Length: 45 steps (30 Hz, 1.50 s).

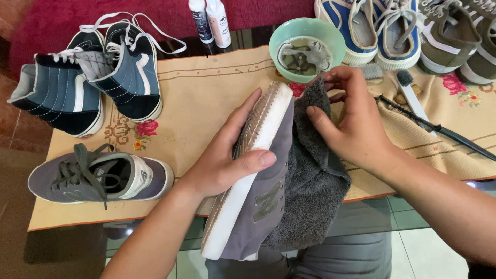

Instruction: The person scrubs the sole and upper of a grey sneaker using a wooden brush and a black-handled brush, then wipes the shoe with a grey cloth. The person repeats the scrubbing on the upper part of the shoe.

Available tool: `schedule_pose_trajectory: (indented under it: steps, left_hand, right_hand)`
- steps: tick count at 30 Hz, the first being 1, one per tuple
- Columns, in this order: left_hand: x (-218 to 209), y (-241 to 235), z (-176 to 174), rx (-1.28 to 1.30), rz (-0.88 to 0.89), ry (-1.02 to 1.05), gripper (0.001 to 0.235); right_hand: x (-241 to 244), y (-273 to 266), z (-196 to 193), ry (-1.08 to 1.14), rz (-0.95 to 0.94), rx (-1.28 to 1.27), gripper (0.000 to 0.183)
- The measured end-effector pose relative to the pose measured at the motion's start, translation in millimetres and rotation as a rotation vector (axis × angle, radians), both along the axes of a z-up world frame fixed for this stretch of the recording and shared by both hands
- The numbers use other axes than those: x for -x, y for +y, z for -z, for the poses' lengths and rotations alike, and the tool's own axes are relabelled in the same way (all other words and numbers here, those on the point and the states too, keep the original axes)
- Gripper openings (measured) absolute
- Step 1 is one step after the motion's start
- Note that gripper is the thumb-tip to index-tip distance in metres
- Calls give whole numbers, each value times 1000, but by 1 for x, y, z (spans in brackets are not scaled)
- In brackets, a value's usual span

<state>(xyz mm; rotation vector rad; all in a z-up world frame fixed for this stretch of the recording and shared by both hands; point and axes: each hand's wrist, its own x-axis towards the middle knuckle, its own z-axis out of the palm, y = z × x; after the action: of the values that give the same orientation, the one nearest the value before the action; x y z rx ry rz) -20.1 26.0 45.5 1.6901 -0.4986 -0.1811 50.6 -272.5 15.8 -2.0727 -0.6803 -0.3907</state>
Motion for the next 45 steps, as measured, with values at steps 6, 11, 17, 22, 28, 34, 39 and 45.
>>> schedule_pose_trajectory:
  steps: [6,11,17,22,28,34,39,45]
  left_hand:
    - [14,7,-43,114,67,-187,115]
    - [31,9,-81,122,-92,-427,130]
    - [16,16,-74,-100,-245,-904,119]
    - [-6,3,-38,-209,-155,-1055,104]
    - [-14,-11,11,-473,-248,-1295,78]
    - [-7,-23,11,-912,-307,-1299,55]
    - [-13,-14,-23,-636,-4,-1056,34]
    - [-17,-9,-20,-779,-107,-1001,66]
  right_hand:
    - [1,5,-11,42,-95,-40,45]
    - [-10,3,6,78,-100,-4,46]
    - [-9,4,3,94,-144,-3,40]
    - [2,5,-11,58,-170,-23,30]
    - [8,0,0,123,-379,-119,59]
    - [-10,4,11,627,-466,-407,74]
    - [-23,-1,10,773,-493,-288,82]
    - [-18,-12,1,631,-637,-103,81]
